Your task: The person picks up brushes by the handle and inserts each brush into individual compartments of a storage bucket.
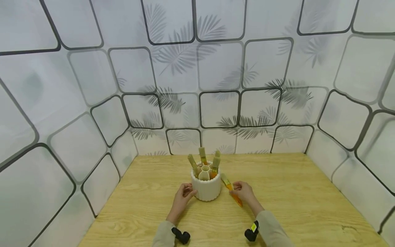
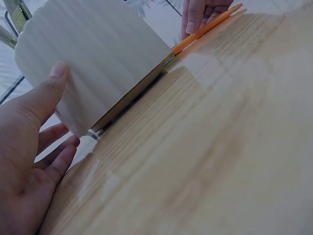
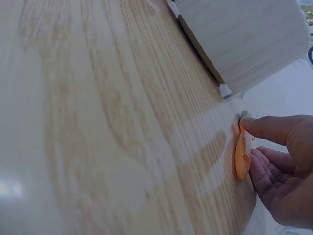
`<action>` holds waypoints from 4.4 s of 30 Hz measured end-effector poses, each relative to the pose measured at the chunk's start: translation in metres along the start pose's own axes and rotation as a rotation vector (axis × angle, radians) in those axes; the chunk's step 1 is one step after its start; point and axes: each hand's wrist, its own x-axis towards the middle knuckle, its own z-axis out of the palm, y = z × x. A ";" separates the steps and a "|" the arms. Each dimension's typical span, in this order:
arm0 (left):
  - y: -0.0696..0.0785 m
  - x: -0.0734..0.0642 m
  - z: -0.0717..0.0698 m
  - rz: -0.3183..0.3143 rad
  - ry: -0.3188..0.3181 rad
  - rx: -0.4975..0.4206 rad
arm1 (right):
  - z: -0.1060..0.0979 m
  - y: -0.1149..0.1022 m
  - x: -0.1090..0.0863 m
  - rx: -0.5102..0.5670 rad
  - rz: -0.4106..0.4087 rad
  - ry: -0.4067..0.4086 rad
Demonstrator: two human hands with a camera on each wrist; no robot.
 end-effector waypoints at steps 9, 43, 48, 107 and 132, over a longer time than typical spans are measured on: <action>-0.003 0.002 0.000 -0.014 -0.006 -0.015 | 0.001 -0.002 -0.003 -0.006 -0.004 0.001; -0.006 0.004 0.000 0.001 -0.003 -0.016 | 0.002 0.002 0.002 -0.003 0.030 0.000; -0.005 0.004 0.000 -0.003 -0.001 -0.015 | 0.001 0.003 0.004 -0.002 0.006 0.006; 0.000 0.001 0.000 0.001 0.015 0.010 | -0.001 0.006 0.007 0.112 0.060 -0.082; -0.003 0.002 -0.002 -0.029 -0.061 -0.030 | -0.011 0.007 0.011 0.295 0.127 -0.169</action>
